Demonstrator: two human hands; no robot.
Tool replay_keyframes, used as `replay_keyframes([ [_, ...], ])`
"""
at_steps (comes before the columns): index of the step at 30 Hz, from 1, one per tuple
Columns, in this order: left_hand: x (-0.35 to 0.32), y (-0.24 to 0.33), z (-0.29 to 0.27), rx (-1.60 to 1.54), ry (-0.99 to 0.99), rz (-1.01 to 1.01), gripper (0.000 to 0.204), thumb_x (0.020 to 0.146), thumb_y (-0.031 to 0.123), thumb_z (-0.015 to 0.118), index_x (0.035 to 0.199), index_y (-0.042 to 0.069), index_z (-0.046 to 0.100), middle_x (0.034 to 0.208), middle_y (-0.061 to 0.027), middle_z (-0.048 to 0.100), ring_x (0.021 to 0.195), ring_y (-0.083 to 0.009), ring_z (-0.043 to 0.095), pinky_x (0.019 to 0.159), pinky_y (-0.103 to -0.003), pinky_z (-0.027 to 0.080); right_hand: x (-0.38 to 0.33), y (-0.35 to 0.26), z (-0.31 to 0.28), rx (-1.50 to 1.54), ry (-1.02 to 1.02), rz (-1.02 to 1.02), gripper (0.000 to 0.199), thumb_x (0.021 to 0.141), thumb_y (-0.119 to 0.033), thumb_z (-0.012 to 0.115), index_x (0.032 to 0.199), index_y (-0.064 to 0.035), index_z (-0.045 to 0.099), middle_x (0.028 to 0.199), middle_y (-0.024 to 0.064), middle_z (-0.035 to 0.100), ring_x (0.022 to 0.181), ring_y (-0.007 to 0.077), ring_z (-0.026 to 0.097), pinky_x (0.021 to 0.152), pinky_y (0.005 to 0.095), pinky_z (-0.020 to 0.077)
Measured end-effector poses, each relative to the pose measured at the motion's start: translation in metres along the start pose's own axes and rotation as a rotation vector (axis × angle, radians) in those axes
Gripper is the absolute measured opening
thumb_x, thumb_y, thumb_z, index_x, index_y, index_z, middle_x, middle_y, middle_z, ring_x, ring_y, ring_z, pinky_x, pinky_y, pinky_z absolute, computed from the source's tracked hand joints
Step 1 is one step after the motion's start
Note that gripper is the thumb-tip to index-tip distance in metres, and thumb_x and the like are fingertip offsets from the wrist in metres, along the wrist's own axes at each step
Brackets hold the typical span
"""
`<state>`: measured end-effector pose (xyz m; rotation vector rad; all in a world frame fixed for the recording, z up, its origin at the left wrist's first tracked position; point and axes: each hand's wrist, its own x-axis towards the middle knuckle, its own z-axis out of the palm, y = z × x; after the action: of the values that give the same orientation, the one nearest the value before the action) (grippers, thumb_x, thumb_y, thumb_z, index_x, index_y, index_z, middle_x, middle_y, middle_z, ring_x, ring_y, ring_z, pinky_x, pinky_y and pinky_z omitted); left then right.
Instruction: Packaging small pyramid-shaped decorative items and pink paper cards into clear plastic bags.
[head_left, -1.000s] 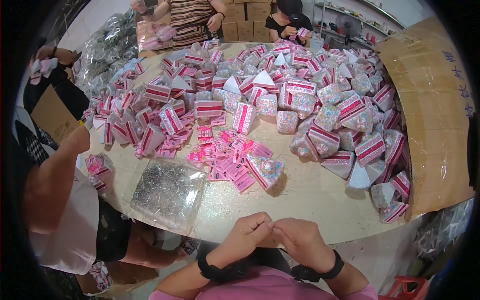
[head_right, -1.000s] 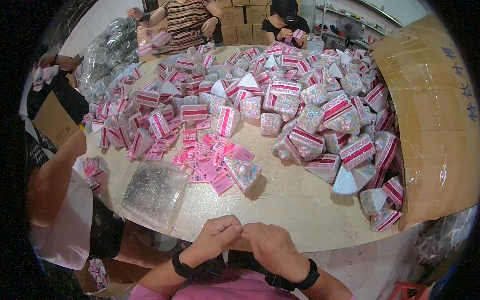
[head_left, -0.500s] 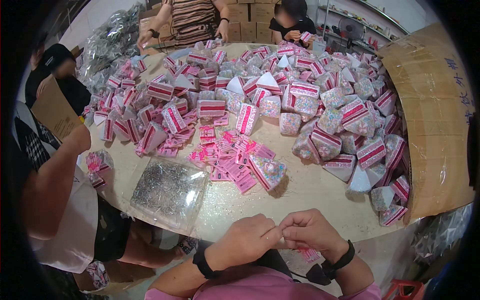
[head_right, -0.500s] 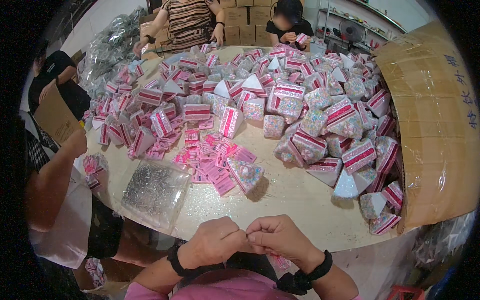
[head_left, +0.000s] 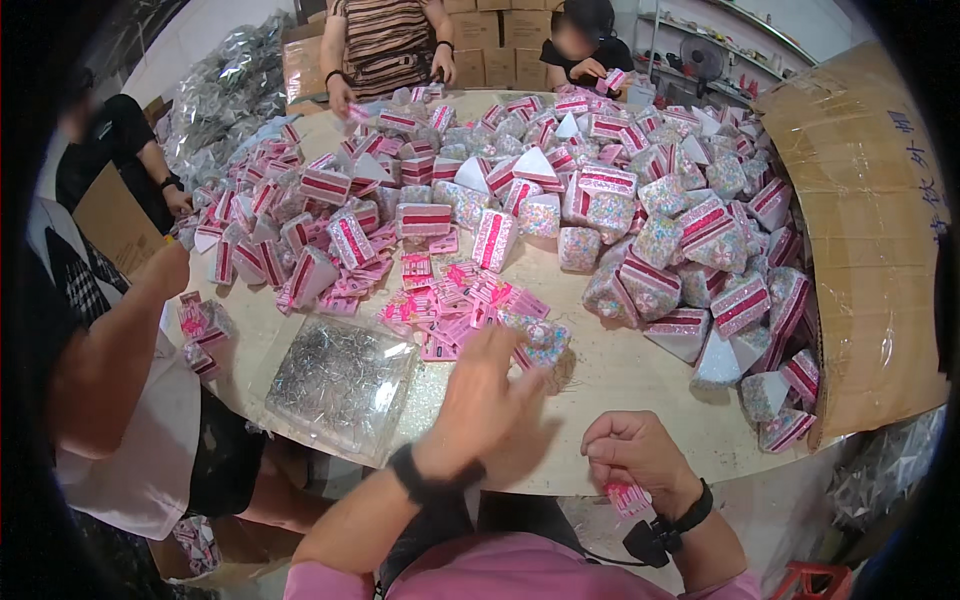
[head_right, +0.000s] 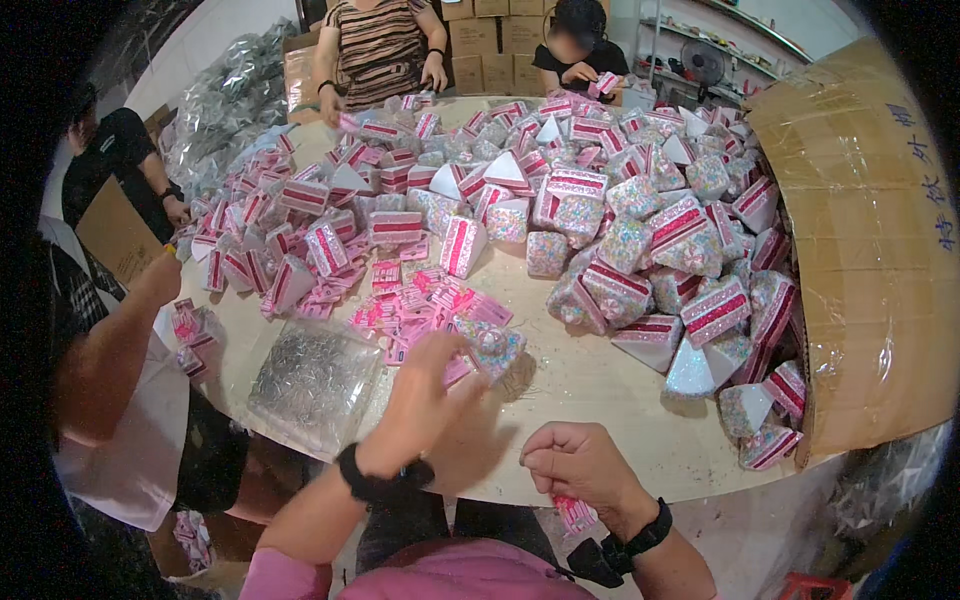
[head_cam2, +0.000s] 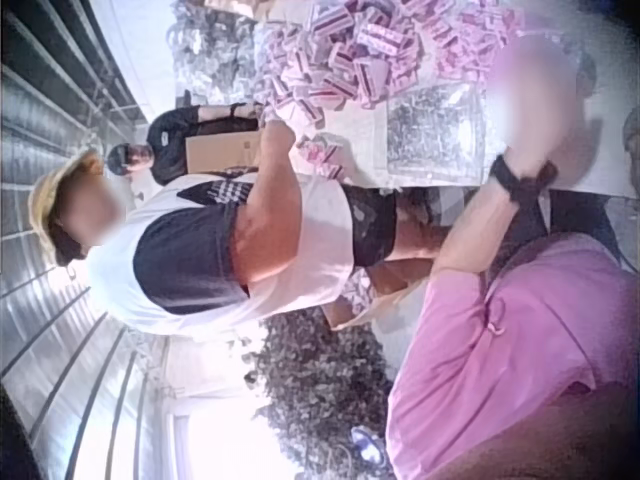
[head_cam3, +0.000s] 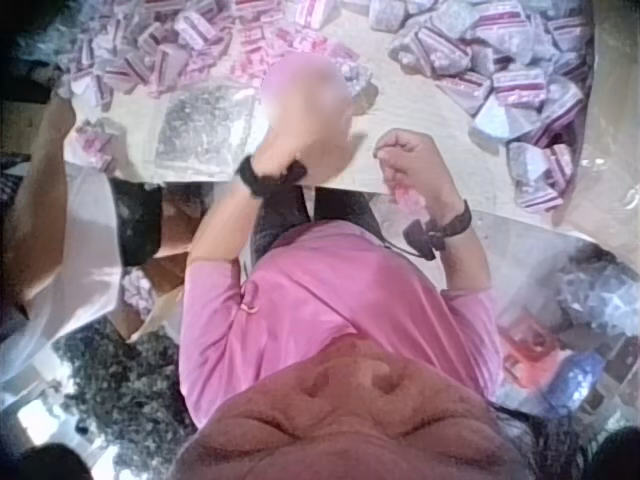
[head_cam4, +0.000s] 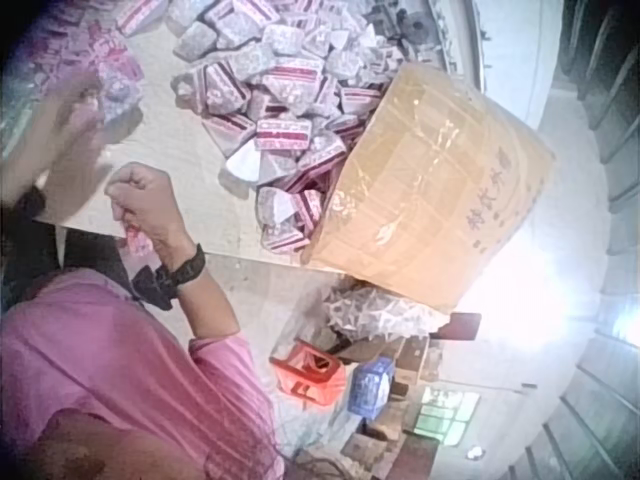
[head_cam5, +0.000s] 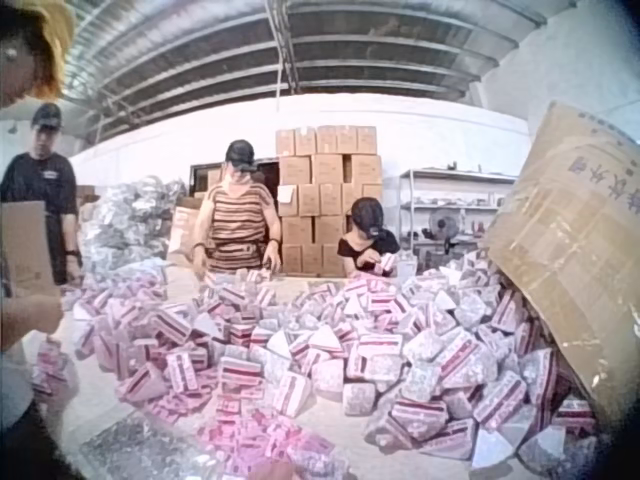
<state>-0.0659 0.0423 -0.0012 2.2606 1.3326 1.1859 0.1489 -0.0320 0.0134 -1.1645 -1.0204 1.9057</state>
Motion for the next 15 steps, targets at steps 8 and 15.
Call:
replay_keyframes([
  [8, 0.059, -0.032, 0.009, 0.201, -0.485, 0.015, 0.051, 0.072, 0.028, 0.074, 0.112, 0.002, 0.056, 0.099, -0.0165, 0.06, 0.09, -0.0337, 0.058, 0.077, -0.042, 0.046, 0.006, 0.019, -0.009, 0.082, 0.036, -0.042, 0.016, 0.088, -0.01, 0.061, 0.094, 0.0048, 0.061, 0.062, 0.0041, 0.056, 0.048, 0.0061, 0.047, 0.043, 0.0175, 0.0339],
  [15, 0.04, -0.016, -0.003, 0.042, -0.541, 0.063, 0.062, 0.064, 0.026, 0.08, 0.113, 0.002, 0.052, 0.095, -0.0166, 0.06, 0.088, -0.0349, 0.058, 0.076, -0.042, 0.046, 0.007, 0.033, -0.018, 0.105, 0.016, -0.061, 0.018, 0.089, -0.011, 0.06, 0.096, 0.0052, 0.06, 0.064, 0.004, 0.055, 0.051, 0.0063, 0.047, 0.044, 0.0177, 0.0336],
])
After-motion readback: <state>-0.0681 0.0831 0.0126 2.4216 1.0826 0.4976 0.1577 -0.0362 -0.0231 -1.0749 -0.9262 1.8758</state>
